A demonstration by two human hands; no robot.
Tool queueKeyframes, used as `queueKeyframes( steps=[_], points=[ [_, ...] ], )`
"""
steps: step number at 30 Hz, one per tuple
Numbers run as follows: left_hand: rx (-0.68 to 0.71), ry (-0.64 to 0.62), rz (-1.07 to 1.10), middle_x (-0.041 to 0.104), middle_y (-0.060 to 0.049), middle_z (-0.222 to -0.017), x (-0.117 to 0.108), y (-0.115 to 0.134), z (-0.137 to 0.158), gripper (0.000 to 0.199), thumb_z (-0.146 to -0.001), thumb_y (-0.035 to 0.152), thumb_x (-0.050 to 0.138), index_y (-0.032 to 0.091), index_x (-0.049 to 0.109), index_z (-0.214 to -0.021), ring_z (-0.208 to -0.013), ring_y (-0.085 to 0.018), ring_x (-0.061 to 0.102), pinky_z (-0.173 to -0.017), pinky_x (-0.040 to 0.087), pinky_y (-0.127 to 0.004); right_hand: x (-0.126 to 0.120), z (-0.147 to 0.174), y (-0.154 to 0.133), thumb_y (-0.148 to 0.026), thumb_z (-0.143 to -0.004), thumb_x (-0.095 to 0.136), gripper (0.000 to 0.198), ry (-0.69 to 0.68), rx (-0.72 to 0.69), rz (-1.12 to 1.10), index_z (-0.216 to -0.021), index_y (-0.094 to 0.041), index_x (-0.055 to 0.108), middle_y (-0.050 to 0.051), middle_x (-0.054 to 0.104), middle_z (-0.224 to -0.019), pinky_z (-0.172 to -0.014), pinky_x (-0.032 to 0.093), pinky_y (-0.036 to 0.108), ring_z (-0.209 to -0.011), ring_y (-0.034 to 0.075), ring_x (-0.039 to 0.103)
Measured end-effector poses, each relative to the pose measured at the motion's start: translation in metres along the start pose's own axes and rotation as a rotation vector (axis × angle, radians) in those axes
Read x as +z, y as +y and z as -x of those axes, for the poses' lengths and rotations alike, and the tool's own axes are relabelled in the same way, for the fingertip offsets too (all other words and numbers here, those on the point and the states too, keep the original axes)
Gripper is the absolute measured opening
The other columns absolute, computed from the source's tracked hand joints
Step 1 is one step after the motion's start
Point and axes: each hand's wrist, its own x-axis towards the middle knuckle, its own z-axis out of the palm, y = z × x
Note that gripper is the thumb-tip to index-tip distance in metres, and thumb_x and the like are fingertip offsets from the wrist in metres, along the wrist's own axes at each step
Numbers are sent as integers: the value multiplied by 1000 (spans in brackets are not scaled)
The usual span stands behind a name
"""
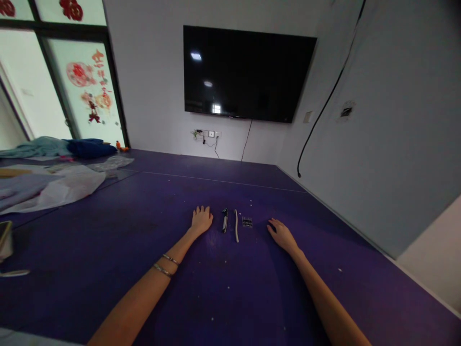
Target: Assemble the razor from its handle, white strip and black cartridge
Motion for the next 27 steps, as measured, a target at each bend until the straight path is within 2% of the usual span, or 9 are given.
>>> queueKeyframes(
  steps=[12, 27],
  points=[
    [24, -29, -11, 45, -16, -131, -6, 0, 2, 42, -88, 31, 32, 15, 49, -123, -125, -32, 35, -99, 29, -46, -7, 3, -5, -28, -85, 39, 43, -27, 23, 5, -117, -8, 58, 15, 52, -127, -103, 32, 35, -120, 24, 46],
    [17, -21, 12, 48, -16, -129, -12, 4, 6, 40, -87, 30, 33, 15, 52, -119, -123, -31, 37, -98, 29, -46, -9, 4, -8, -27, -84, 41, 39, 7, 24, -53, -115, -12, 60, 13, 54, -125, -102, 33, 38, -118, 24, 47]
  ],
)
